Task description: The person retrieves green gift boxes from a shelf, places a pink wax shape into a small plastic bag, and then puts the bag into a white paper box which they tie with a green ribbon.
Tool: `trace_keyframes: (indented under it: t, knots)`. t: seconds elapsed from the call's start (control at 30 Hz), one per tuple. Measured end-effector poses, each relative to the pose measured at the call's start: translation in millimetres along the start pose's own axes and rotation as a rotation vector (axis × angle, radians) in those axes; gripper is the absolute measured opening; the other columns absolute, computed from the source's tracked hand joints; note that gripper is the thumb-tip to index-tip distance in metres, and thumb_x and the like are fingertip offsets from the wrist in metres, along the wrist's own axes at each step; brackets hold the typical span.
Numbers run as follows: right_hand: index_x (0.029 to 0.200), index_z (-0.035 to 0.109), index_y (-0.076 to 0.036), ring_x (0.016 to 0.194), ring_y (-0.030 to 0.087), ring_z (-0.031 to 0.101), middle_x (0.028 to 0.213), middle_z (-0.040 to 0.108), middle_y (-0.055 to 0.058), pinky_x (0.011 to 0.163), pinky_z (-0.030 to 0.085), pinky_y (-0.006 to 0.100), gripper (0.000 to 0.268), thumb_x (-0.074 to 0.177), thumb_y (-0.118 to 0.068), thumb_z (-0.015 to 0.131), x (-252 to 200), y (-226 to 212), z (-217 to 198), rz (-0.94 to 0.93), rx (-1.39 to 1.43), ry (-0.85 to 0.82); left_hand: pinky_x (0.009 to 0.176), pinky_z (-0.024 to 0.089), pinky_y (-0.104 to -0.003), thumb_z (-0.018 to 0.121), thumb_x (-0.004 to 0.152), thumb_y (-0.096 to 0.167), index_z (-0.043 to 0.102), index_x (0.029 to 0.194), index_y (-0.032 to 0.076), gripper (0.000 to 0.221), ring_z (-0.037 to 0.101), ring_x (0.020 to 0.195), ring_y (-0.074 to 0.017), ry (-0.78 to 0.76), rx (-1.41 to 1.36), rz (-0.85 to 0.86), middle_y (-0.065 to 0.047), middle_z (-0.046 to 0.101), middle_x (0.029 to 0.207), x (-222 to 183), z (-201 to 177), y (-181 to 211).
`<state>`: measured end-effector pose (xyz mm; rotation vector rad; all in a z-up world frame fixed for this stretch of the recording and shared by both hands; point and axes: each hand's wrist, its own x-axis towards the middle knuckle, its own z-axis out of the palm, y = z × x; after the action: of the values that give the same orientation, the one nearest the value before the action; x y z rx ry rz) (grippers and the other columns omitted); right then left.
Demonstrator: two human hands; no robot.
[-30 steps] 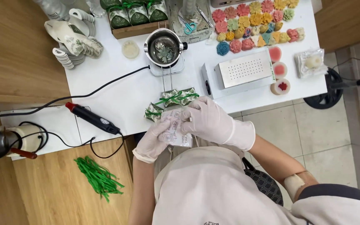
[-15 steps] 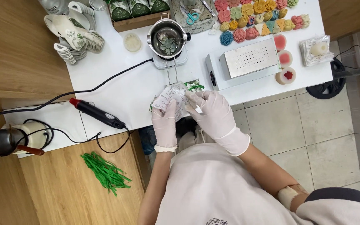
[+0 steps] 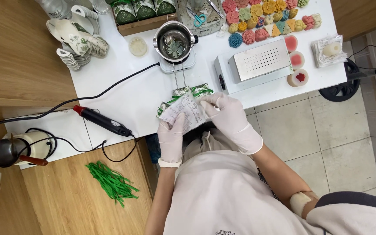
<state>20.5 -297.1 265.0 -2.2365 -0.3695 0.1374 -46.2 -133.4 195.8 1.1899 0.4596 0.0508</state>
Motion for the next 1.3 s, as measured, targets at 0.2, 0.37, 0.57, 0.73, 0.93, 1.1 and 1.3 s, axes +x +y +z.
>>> trace_keyframes:
  t: [0.2, 0.37, 0.57, 0.73, 0.93, 1.1, 1.3]
  knots:
    - [0.109, 0.072, -0.011, 0.086, 0.025, 0.072, 0.1, 0.074, 0.008, 0.078, 0.057, 0.036, 0.01, 0.099, -0.01, 0.069, 0.2, 3.3, -6.7, -0.057, 0.11, 0.142, 0.1, 0.054, -0.035, 0.063, 0.099, 0.017, 0.056, 0.14, 0.001, 0.045, 0.065, 0.113, -0.0145, 0.011, -0.176, -0.148, -0.006, 0.067, 0.128, 14.2, -7.5, -6.2]
    - [0.114, 0.07, -0.015, 0.101, 0.028, 0.065, 0.108, 0.07, 0.003, 0.091, 0.049, 0.043, 0.024, 0.091, -0.014, 0.075, -0.5, -17.8, -15.3, -0.409, -0.334, 0.028, 0.107, 0.045, -0.058, 0.06, 0.093, 0.051, 0.056, 0.133, 0.007, 0.06, 0.059, 0.118, -0.0326, -0.075, -0.822, -0.771, -0.011, 0.062, 0.12, 20.4, -5.5, 11.5]
    - [0.119, 0.073, -0.028, 0.11, 0.022, 0.063, 0.12, 0.063, -0.005, 0.095, 0.048, 0.042, 0.042, 0.079, -0.015, 0.079, -13.4, -21.0, -24.3, -0.672, -0.499, 0.059, 0.113, 0.045, -0.049, 0.052, 0.102, 0.052, 0.051, 0.141, -0.009, 0.073, 0.055, 0.131, -0.0384, -0.358, -1.057, -0.631, -0.028, 0.057, 0.146, 29.2, 4.8, 30.2]
    - [0.12, 0.075, -0.026, 0.105, 0.021, 0.058, 0.116, 0.06, 0.002, 0.094, 0.047, 0.034, 0.04, 0.084, -0.01, 0.082, -16.5, -28.4, -7.2, -0.644, -0.282, 0.289, 0.117, 0.043, -0.05, 0.053, 0.099, 0.019, 0.045, 0.152, 0.008, 0.054, 0.053, 0.138, -0.031, -0.174, -0.888, -0.336, -0.015, 0.052, 0.152, 20.0, 18.8, 59.6]
    - [0.111, 0.055, -0.011, 0.101, 0.011, 0.053, 0.112, 0.056, 0.0, 0.095, 0.044, 0.031, 0.026, 0.097, -0.015, 0.076, -10.1, 30.3, 48.8, 0.029, 0.935, 0.367, 0.121, 0.037, -0.05, 0.055, 0.102, 0.007, 0.033, 0.163, 0.01, 0.065, 0.046, 0.144, -0.0278, -0.094, -0.929, -0.056, -0.01, 0.044, 0.16, 0.4, 23.8, 71.0]
    - [0.104, 0.056, -0.007, 0.095, 0.014, 0.056, 0.103, 0.062, 0.004, 0.092, 0.048, 0.033, 0.018, 0.106, -0.018, 0.071, -11.2, 33.6, 54.4, 0.258, 1.354, 0.013, 0.126, 0.035, -0.046, 0.056, 0.101, 0.006, 0.027, 0.165, 0.012, 0.07, 0.044, 0.148, -0.0281, -0.164, -0.879, 0.138, -0.015, 0.04, 0.164, -6.7, 25.3, 89.3]
    - [0.114, 0.07, -0.005, 0.109, 0.017, 0.065, 0.118, 0.07, 0.007, 0.093, 0.055, 0.036, 0.02, 0.094, -0.004, 0.069, -0.1, 40.3, 65.9, 0.381, 1.387, -0.126, 0.124, 0.035, -0.046, 0.055, 0.102, 0.004, 0.03, 0.164, 0.008, 0.067, 0.043, 0.147, -0.0287, 0.009, -0.831, 0.193, -0.018, 0.037, 0.166, -14.2, 12.4, 86.7]
